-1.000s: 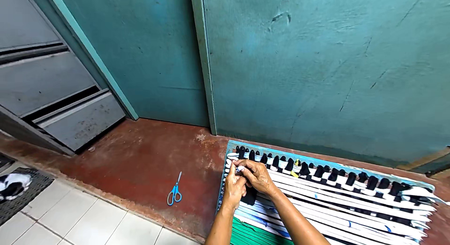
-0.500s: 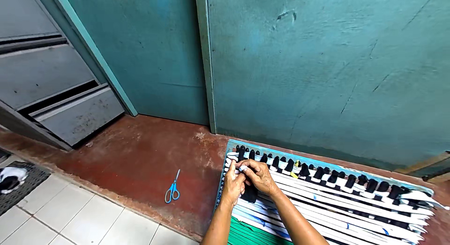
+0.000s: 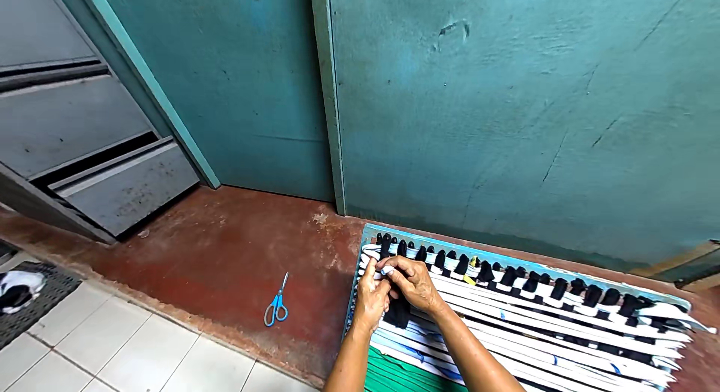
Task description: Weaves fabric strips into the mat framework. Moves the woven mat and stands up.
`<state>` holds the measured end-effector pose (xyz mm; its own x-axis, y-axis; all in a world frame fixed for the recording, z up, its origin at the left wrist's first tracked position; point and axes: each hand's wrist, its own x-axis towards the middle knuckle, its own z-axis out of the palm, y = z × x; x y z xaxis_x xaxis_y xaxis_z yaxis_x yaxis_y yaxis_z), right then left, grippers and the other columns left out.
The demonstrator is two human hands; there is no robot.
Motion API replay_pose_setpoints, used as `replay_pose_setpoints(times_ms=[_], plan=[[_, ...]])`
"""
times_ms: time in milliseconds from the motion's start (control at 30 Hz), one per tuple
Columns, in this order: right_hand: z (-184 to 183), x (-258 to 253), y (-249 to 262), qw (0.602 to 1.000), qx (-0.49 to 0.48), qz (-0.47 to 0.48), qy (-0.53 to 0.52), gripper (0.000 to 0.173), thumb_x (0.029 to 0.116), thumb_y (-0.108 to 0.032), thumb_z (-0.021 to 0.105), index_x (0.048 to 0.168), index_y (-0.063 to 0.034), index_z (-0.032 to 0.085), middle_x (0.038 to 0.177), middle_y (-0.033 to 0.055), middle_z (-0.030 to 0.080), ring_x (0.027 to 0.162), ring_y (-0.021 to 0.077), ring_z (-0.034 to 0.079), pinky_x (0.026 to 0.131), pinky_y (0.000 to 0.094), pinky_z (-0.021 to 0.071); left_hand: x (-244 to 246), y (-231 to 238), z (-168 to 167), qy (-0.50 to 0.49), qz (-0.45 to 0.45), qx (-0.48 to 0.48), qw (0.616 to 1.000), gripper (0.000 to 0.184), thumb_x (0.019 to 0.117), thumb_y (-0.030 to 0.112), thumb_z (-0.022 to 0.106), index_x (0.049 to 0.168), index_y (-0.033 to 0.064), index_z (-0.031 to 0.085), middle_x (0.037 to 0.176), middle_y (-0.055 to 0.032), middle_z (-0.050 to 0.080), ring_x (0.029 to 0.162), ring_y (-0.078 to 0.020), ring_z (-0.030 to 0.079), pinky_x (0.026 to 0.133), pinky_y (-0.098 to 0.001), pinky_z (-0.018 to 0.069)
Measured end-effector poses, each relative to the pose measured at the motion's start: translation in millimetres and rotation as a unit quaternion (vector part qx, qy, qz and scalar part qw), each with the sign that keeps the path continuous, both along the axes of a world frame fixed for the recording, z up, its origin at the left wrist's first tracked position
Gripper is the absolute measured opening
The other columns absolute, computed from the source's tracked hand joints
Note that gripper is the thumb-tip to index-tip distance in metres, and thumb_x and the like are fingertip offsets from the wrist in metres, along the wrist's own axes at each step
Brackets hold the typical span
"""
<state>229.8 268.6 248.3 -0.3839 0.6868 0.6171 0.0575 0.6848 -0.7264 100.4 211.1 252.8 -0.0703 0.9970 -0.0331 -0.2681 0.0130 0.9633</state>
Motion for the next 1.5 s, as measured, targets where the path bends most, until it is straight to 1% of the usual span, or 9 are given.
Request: replay_pose_setpoints(times_ms=[233, 400, 533, 633, 933, 1067, 1167, 1300, 1500], plan=[[0.1, 0.8, 1.4, 1.000, 0.007, 0.006, 0.005, 0.024, 0.0982, -0.010, 0.054, 0.098, 0.0028, 0.074, 0.102, 0.0089, 0.077, 0.097, 0.0049, 0.071, 0.089, 0.0205, 0.0558, -1.5, -2.4, -4.8, -0.005, -0.006, 0.004, 1.000, 0.063, 0.0930, -0.001, 0.050, 0.152, -0.0016, 0.027, 0.063, -0.0004, 0.056, 0.044, -0.0038, 0.048, 0.043, -0.0181, 0.0414], [-1.5, 1.0, 3.4, 1.000, 0.003, 0.002, 0.003, 0.024, 0.0981, -0.010, 0.054, 0.098, 0.0025, 0.074, 0.103, 0.0094, 0.077, 0.099, 0.0059, 0.072, 0.091, 0.0216, 0.0560, -1.1, -1.5, -6.8, -0.008, -0.008, 0.002, 1.000, 0.074, 0.0908, -0.004, 0.050, 0.157, -0.0038, 0.017, 0.061, 0.0008, 0.055, 0.044, -0.0037, 0.048, 0.044, -0.0182, 0.0410], [1.6, 5.5, 2.4, 0.995, -0.074, 0.022, 0.057, 0.022, 0.0977, -0.009, 0.053, 0.095, 0.0034, 0.071, 0.088, 0.0006, 0.072, 0.068, -0.0047, 0.059, 0.064, 0.0140, 0.0502, 0.9, -2.6, -5.9, 0.004, -0.005, 0.003, 1.000, 0.078, 0.0944, -0.004, 0.048, 0.160, -0.0040, 0.005, 0.061, -0.0005, 0.058, 0.043, -0.0022, 0.046, 0.043, -0.0175, 0.0397], [1.6, 9.7, 1.9, 0.990, -0.102, 0.039, 0.088, 0.021, 0.0975, -0.008, 0.051, 0.095, 0.0014, 0.069, 0.085, -0.0035, 0.070, 0.063, -0.0065, 0.054, 0.059, 0.0131, 0.0469, 7.3, -5.3, -8.0, 0.020, 0.046, 0.042, 0.998, 0.075, 0.0945, -0.002, 0.048, 0.159, -0.0056, 0.010, 0.062, 0.0000, 0.060, 0.043, -0.0022, 0.047, 0.044, -0.0178, 0.0413], [-1.9, 8.0, 4.0, 0.997, -0.053, 0.037, 0.041, 0.024, 0.0978, -0.010, 0.053, 0.095, 0.0040, 0.071, 0.094, 0.0036, 0.074, 0.076, -0.0041, 0.063, 0.071, 0.0148, 0.0523, 4.7, -3.2, -7.9, 0.300, 0.150, 0.125, 0.934, 0.060, 0.0898, 0.000, 0.054, 0.148, -0.0112, 0.043, 0.061, -0.0045, 0.058, 0.053, -0.0119, 0.057, 0.059, -0.0308, 0.0525], [-0.4, 4.4, 2.0, 0.999, -0.017, 0.031, 0.034, 0.025, 0.0980, -0.009, 0.053, 0.097, 0.0052, 0.073, 0.105, 0.0103, 0.076, 0.096, 0.0044, 0.071, 0.087, 0.0204, 0.0559, -1.0, 0.6, 16.4, 0.438, 0.049, 0.007, 0.898, 0.069, 0.0949, 0.004, 0.054, 0.158, -0.0047, 0.029, 0.092, -0.0247, 0.072, 0.082, -0.0369, 0.071, 0.083, -0.0510, 0.0552], [1.8, 1.7, 1.3, 0.999, -0.007, 0.025, 0.034, 0.025, 0.0992, -0.008, 0.052, 0.097, 0.0058, 0.073, 0.108, 0.0128, 0.076, 0.106, 0.0088, 0.071, 0.095, 0.0237, 0.0554, -6.3, 10.0, 30.3, 0.361, -0.022, -0.043, 0.931, 0.067, 0.0967, 0.001, 0.052, 0.158, -0.0052, 0.026, 0.113, -0.0240, 0.067, 0.081, -0.0246, 0.069, 0.077, -0.0389, 0.0584], [1.1, -6.0, 2.5, 0.999, 0.033, -0.021, 0.015, 0.026, 0.1004, -0.009, 0.052, 0.099, 0.0052, 0.074, 0.113, 0.0151, 0.076, 0.111, 0.0131, 0.071, 0.099, 0.0268, 0.0547, -11.0, 16.9, 28.7, 0.162, -0.027, -0.040, 0.986, 0.041, 0.0959, -0.004, 0.050, 0.137, -0.0044, 0.049, 0.071, -0.0044, 0.057, 0.045, -0.0058, 0.044, 0.043, -0.0219, 0.0393], [-1.7, -13.5, 0.2, 0.993, 0.083, -0.082, 0.015, 0.023, 0.0997, -0.009, 0.054, 0.100, 0.0035, 0.074, 0.106, 0.0134, 0.076, 0.101, 0.0133, 0.073, 0.094, 0.0259, 0.0564, -4.8, 12.4, 20.6, -0.061, 0.016, -0.031, 0.998, 0.022, 0.0976, -0.006, 0.043, 0.117, -0.0010, 0.051, 0.062, 0.0007, 0.052, 0.042, -0.0025, 0.043, 0.040, -0.0160, 0.0370]])
